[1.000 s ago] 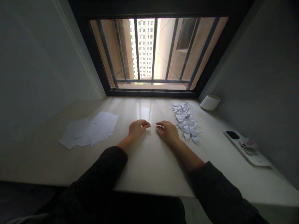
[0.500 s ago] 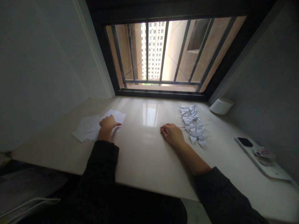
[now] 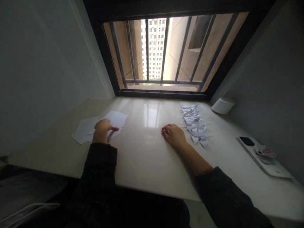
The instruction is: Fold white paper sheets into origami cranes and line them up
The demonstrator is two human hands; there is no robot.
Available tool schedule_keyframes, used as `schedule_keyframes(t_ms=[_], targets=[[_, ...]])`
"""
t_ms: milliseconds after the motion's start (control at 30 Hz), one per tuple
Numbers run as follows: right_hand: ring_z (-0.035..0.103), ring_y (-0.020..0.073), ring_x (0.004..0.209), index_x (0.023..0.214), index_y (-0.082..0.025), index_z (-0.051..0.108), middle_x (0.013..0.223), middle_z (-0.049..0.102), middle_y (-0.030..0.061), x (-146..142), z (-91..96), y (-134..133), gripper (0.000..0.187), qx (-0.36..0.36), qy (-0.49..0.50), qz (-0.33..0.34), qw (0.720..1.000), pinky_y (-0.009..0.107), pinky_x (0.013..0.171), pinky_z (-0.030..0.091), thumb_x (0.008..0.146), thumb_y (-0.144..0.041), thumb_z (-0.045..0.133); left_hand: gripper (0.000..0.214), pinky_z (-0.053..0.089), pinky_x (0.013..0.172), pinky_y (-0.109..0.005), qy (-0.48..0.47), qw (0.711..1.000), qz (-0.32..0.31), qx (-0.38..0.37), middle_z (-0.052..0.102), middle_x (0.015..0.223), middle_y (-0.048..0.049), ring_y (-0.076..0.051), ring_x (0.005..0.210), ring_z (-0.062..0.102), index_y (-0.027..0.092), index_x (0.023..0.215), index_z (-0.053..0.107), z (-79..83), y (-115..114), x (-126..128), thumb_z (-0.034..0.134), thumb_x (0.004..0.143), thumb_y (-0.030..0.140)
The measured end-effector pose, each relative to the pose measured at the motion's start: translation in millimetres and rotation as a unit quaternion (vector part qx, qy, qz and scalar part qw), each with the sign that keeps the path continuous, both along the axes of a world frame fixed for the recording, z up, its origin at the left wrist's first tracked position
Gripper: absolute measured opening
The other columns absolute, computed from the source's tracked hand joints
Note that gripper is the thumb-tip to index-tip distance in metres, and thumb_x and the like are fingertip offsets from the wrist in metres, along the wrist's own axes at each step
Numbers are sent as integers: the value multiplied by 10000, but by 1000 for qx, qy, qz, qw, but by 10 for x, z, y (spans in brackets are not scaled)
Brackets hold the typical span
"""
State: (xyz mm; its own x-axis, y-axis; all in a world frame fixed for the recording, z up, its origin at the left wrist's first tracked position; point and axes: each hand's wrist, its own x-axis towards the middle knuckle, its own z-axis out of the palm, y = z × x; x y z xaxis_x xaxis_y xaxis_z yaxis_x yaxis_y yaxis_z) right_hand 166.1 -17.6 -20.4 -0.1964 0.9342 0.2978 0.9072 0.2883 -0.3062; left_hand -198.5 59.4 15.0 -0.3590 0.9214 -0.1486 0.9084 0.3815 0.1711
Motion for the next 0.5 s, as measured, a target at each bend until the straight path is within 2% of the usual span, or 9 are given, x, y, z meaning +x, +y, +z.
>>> schedule_keyframes(t_ms=[33, 167, 433, 500], targets=[[582, 207, 888, 912, -248, 688, 942, 680, 48, 1, 1, -1, 211, 1, 0, 1, 1000, 291, 687, 412, 849, -321, 501, 650, 433, 756, -456, 13, 998, 29, -50, 617, 1023, -170, -406, 977, 545, 150, 882, 647, 35, -1, 18, 817, 382, 527], [578, 206, 893, 911, -249, 687, 944, 678, 47, 2, 5, -1, 211, -1, 0, 5, 1000, 290, 686, 412, 849, -321, 498, 684, 418, 791, -467, 35, 993, 53, -98, 587, 1130, -155, -401, 1063, 505, 201, 973, 636, 136, 3, 96, 790, 418, 569], [568, 198, 910, 917, -245, 686, 951, 674, 42, -18, 24, -9, 210, -8, -4, 2, 1000, 282, 713, 411, 851, -321, 501, 766, 428, 788, -483, 43, 995, 70, -49, 570, 1196, -189, -439, 1078, 511, 192, 1096, 612, 159, -46, 141, 817, 420, 488], [566, 195, 913, 917, -242, 686, 950, 673, 43, -18, 31, -14, 210, -11, -4, 1, 1000, 279, 720, 410, 851, -319, 502, 797, 426, 821, -482, 38, 997, 60, -12, 560, 1226, -187, -421, 1099, 508, 192, 1172, 575, 176, -80, 137, 811, 458, 455]])
